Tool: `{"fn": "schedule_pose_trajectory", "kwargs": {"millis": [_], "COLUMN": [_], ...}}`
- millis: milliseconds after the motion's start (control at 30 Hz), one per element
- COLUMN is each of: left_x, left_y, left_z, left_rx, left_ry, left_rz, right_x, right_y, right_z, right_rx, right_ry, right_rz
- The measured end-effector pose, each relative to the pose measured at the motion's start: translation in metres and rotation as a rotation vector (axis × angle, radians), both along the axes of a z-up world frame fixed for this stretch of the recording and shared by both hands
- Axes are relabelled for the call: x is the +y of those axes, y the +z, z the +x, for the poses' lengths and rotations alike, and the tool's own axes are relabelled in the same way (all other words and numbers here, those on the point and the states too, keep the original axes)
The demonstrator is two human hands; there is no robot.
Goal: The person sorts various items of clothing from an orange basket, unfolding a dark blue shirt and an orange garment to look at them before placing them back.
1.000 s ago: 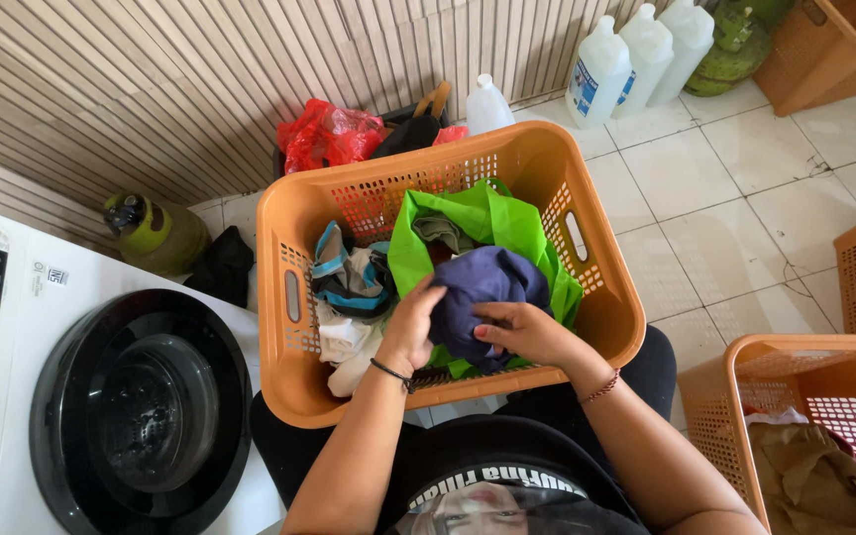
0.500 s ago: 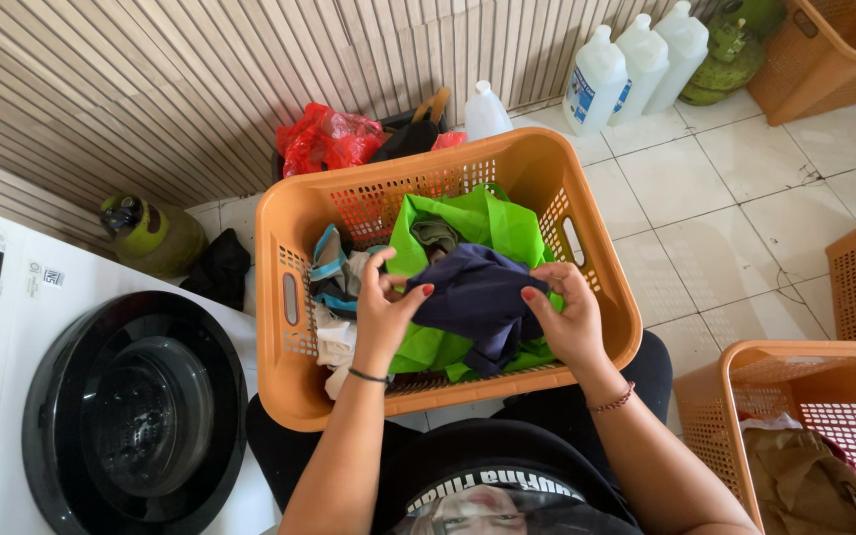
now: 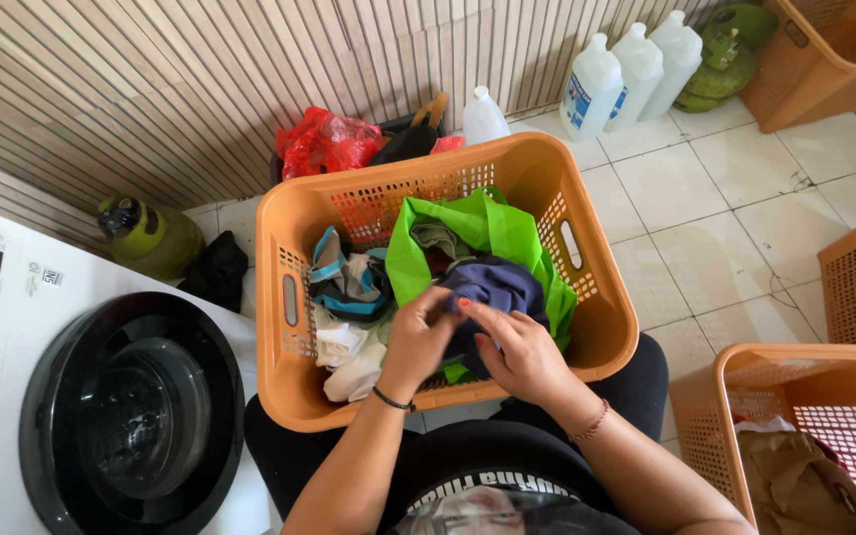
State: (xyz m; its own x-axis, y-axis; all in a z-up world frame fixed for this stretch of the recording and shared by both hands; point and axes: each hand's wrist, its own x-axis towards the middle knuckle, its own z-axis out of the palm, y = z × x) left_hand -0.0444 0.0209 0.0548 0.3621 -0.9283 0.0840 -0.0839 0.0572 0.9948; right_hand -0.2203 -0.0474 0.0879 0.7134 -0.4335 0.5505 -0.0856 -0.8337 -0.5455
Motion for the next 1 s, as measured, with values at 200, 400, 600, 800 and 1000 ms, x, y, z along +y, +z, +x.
{"fn": "schedule_pose_trajectory", "kwargs": {"millis": [200, 400, 600, 800, 1000], "left_x": [0.008, 0.005, 0.008, 0.0, 0.001], "left_y": [-0.023, -0.038, -0.009, -0.07, -0.099], "left_z": [0.028, 0.022, 0.022, 0.025, 0.03], "left_rx": [-0.13, 0.072, -0.708, -0.057, -0.018], "left_ry": [0.227, 0.126, 0.056, -0.095, -0.399], "left_rz": [-0.035, -0.043, -0.303, 0.276, 0.361], "right_x": [-0.012, -0.008, -0.019, -0.041, -0.047], "right_y": [0.001, -0.006, -0.025, -0.036, -0.058], "right_z": [-0.002, -0.009, -0.028, -0.061, -0.07], "right_rx": [0.043, -0.085, -0.301, -0.309, -0.405], "right_ry": [-0.144, -0.219, -0.263, -0.35, -0.325], "right_rz": [-0.138, -0.046, 0.307, 0.455, 0.722]}}
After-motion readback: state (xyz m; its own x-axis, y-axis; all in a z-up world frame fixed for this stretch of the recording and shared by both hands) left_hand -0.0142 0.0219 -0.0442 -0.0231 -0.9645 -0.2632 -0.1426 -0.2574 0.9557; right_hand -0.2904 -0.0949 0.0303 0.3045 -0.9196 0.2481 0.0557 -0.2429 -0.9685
